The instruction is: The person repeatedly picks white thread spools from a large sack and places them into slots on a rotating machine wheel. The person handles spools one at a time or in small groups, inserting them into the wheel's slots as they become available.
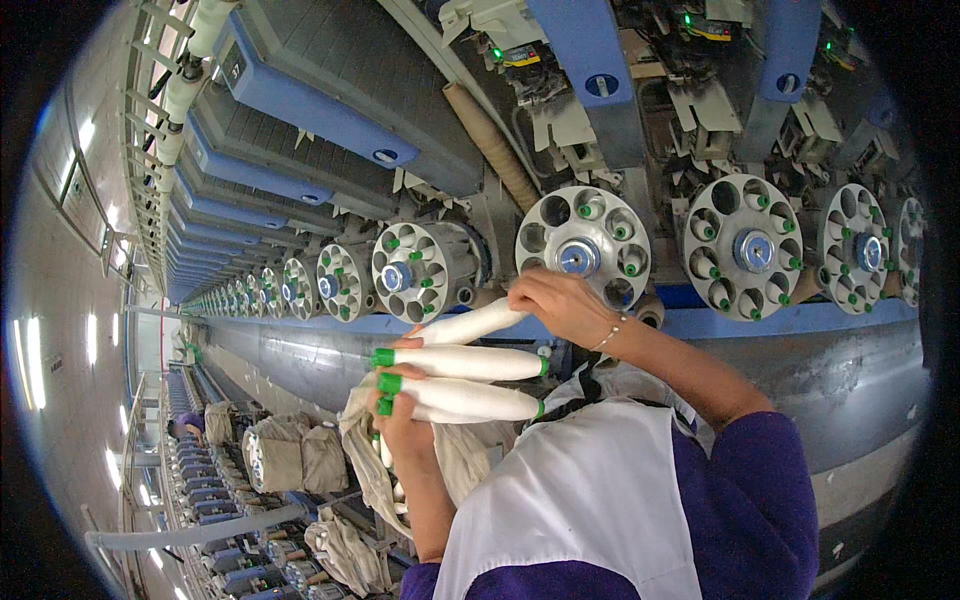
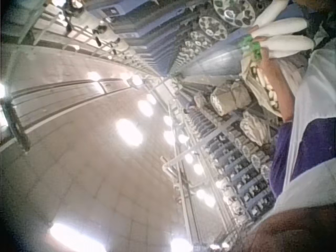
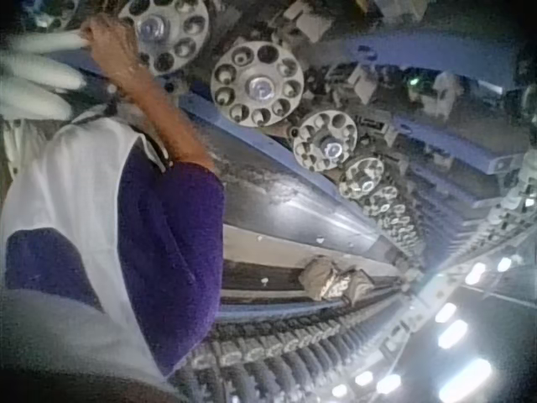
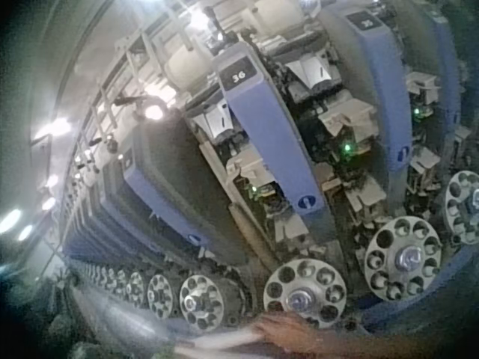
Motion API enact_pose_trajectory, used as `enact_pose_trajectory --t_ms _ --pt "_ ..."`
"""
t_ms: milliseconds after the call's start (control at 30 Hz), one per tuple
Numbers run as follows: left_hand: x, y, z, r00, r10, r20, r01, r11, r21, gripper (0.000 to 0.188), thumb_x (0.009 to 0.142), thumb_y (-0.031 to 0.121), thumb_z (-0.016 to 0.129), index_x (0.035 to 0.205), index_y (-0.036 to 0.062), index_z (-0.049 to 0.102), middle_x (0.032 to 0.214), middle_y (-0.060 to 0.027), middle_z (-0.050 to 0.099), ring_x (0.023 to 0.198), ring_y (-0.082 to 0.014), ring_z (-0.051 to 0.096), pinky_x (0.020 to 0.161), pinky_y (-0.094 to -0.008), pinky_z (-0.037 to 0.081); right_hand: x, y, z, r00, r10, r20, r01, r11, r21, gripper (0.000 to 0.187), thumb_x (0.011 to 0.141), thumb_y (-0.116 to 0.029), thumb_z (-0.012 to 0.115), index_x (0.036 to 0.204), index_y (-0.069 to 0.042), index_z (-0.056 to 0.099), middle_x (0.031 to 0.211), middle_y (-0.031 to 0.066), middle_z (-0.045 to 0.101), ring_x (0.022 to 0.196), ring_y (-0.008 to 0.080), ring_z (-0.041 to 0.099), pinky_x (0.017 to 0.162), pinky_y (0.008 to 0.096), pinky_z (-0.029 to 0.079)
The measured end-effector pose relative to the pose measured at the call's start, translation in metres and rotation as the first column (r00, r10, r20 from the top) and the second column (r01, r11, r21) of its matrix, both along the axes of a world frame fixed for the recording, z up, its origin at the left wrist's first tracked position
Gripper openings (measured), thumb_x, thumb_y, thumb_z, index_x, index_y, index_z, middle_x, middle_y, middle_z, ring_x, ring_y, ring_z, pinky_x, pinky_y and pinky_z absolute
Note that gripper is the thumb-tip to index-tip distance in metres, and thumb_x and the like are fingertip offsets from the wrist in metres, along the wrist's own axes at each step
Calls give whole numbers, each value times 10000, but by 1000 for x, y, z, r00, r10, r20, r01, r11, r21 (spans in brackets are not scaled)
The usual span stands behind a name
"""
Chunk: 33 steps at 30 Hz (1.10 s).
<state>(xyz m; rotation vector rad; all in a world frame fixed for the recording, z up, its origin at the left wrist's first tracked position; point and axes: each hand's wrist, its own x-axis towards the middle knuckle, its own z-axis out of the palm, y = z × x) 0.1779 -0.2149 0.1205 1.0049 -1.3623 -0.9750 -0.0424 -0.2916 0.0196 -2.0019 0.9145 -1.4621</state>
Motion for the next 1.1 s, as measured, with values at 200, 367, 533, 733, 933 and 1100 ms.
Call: enact_pose_trajectory --t_ms 200,367,533,733,933,1100 --pt "-12 -8 -24 964 65 257 -84 995 63 412 758 282 668 1008 -42 621 1221 -165 576 1186 -276 508 1002 -415 376 -12 13 -41 957 272 -96 -186 836 516 84 936 -141 546 926 -58 553 668 54 608 605 192 615 560 319 480" --pt "-23 -30 -69 941 34 336 -44 999 22 455 787 151 649 1165 -78 546 1246 -161 543 974 -201 579 923 -332 420 3 -17 -93 969 -40 244 -109 817 566 118 969 -156 500 921 -51 527 703 64 622 592 156 601 572 320 482" --pt "-47 -87 -102 921 36 387 -32 999 -16 191 825 91 650 955 -47 626 1246 -153 529 1084 -263 527 949 -351 393 31 -69 -114 851 -232 471 -246 617 747 107 1004 -143 466 945 -58 493 958 60 667 646 116 616 563 268 491" --pt "-37 -89 -94 874 84 479 -26 992 -125 262 804 181 689 939 -40 641 1191 -158 580 1112 -282 546 936 -344 414 12 -69 -92 821 -181 541 -169 828 535 117 963 -154 502 940 -51 453 687 60 599 641 171 614 601 339 495" --pt "8 -53 -78 986 160 39 -163 979 121 412 852 302 679 1115 -1 586 1167 -84 584 1031 -192 543 909 -314 430 -36 -39 -94 912 -326 -247 366 920 136 78 877 -125 601 885 -48 593 941 79 587 887 257 575 783 375 457" --pt "30 -28 -65 947 186 -261 -145 975 168 341 896 360 649 1017 54 555 1316 -133 502 1150 -260 515 1009 -437 441 -25 -39 -81 831 -208 -515 297 950 95 217 821 -245 680 969 -88 657 1143 87 539 1095 275 502 923 394 418"
